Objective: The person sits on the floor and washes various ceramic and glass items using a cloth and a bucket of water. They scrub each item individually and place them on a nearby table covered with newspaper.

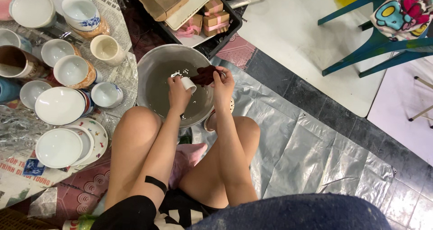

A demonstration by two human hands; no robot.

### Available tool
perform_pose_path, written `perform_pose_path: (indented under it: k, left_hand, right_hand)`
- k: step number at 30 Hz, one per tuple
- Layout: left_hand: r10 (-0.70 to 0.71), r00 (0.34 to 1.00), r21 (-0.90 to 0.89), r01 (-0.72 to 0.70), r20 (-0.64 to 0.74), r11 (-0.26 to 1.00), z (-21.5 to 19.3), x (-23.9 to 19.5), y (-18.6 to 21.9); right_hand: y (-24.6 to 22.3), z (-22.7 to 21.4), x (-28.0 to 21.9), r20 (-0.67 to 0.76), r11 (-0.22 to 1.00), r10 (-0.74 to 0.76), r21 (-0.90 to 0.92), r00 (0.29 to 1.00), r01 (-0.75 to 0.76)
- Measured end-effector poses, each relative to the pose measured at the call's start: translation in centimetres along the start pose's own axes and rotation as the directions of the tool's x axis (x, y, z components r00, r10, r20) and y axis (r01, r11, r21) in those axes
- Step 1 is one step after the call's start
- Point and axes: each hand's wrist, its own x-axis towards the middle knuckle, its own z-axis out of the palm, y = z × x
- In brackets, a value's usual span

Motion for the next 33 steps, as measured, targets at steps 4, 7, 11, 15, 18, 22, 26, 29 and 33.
perform_pose_path:
  k: [4,7,11,15,18,22,26,29,33]
  left_hand:
    - [-0.010,0.991,-0.098,-0.003,-0.135,0.995,4.2,1.3,-5.0]
    - [-0.118,0.992,-0.155,0.110,-0.041,0.982,6.4,2.0,-8.2]
    - [-0.337,0.934,-0.346,0.358,0.121,0.867,8.0,0.8,-11.2]
    - [-0.255,0.960,-0.069,0.264,0.115,0.962,8.0,0.1,-12.5]
    - [-0.329,0.902,0.029,0.335,0.281,0.942,7.9,0.2,-13.2]
    - [-0.462,0.799,0.081,0.470,0.385,0.879,8.6,0.9,-14.4]
    - [-0.326,0.904,0.227,0.268,0.277,0.936,9.4,0.7,-15.5]
    - [-0.313,0.904,0.260,0.240,0.291,0.935,9.9,1.1,-15.7]
    - [-0.362,0.891,0.197,0.316,0.274,0.928,10.3,1.1,-16.0]
  right_hand:
    - [-0.1,-0.3,0.2,-0.010,1.000,0.007,0.001,1.000,-0.007]
    - [-0.3,0.1,0.4,-0.023,0.999,0.003,-0.032,1.000,-0.004]
    - [-0.7,0.5,0.0,-0.012,1.000,0.003,-0.031,1.000,-0.003]
    - [-1.6,0.9,-0.1,-0.013,0.995,0.046,-0.094,0.999,-0.047]
    - [-1.7,1.4,-0.1,-0.007,0.994,0.039,-0.100,0.999,-0.040]
    - [-1.4,1.5,0.1,0.021,0.993,0.019,-0.114,1.000,-0.016]
    - [-1.3,2.1,-0.1,0.026,0.991,0.018,-0.129,0.999,-0.015]
    - [-1.3,2.6,-0.4,0.024,0.992,0.058,-0.110,0.998,-0.055]
    - [-1.1,2.8,-0.6,0.034,0.992,0.062,-0.115,0.998,-0.057]
